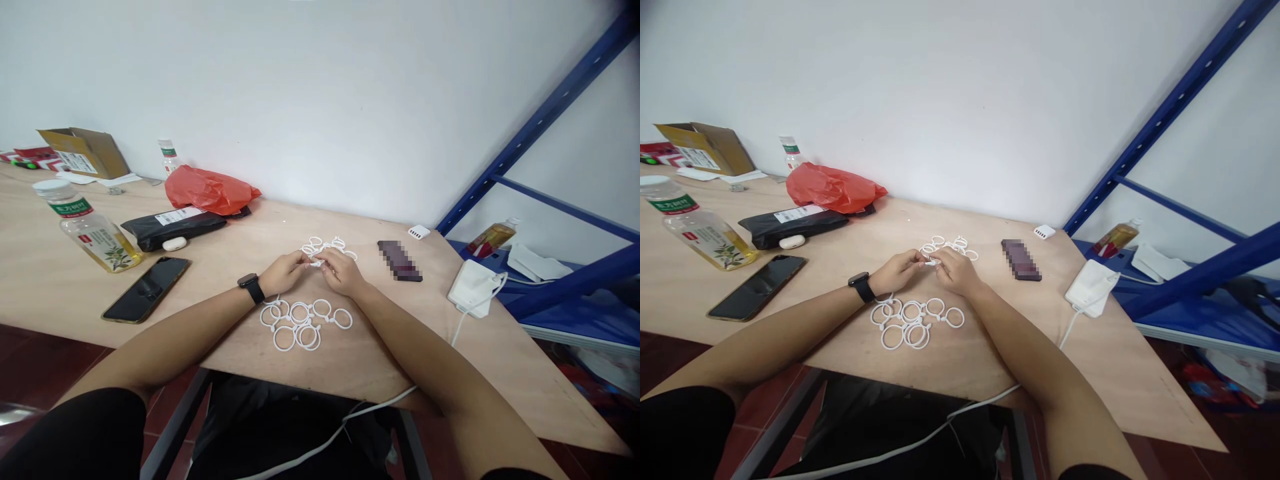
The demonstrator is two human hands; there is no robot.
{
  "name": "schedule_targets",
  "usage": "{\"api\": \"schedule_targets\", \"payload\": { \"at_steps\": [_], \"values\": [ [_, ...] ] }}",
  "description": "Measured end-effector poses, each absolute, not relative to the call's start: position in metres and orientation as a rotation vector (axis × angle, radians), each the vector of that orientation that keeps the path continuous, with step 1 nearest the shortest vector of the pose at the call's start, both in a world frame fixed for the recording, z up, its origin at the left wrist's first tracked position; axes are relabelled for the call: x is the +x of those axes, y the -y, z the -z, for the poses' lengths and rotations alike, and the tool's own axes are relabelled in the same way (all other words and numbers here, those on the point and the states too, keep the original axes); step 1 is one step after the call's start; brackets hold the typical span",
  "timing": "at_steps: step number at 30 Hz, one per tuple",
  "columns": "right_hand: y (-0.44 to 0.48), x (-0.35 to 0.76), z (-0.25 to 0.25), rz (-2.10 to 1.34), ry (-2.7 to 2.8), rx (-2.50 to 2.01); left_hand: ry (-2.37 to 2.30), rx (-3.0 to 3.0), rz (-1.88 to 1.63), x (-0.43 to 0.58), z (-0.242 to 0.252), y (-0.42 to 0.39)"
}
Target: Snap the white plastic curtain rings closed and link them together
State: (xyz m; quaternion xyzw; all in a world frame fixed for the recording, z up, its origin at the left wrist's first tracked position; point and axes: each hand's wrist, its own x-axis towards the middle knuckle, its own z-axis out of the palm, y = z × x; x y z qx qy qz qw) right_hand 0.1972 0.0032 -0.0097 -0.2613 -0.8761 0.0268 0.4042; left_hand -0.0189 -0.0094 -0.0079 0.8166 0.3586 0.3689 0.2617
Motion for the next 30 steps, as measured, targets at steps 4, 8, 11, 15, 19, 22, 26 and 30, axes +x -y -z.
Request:
{"api": "schedule_targets", "payload": {
  "at_steps": [4,8,11,15,19,22,26,30],
  "values": [
    [-0.002,0.195,0.009,-0.051,2.253,-0.672,-0.927,2.168,-1.043,-0.019,0.008,0.01],
    [-0.002,0.196,0.009,-0.052,2.253,-0.685,-0.897,2.155,-1.045,-0.018,0.009,0.01],
    [-0.002,0.196,0.009,-0.071,2.273,-0.68,-0.879,2.154,-1.047,-0.018,0.01,0.01],
    [-0.001,0.195,0.008,-0.076,2.28,-0.71,-0.881,2.166,-1.025,-0.018,0.009,0.01],
    [-0.001,0.193,0.009,-0.046,2.271,-0.741,-0.893,2.188,-0.983,-0.017,0.008,0.011],
    [-0.001,0.194,0.01,-0.059,2.268,-0.741,-0.893,2.202,-0.944,-0.015,0.007,0.012],
    [-0.002,0.196,0.011,-0.115,2.269,-0.697,-0.84,2.226,-0.896,-0.013,0.007,0.013],
    [-0.003,0.197,0.012,-0.061,2.206,-0.738,-0.79,2.196,-0.922,-0.023,0.002,0.005]
  ]
}}
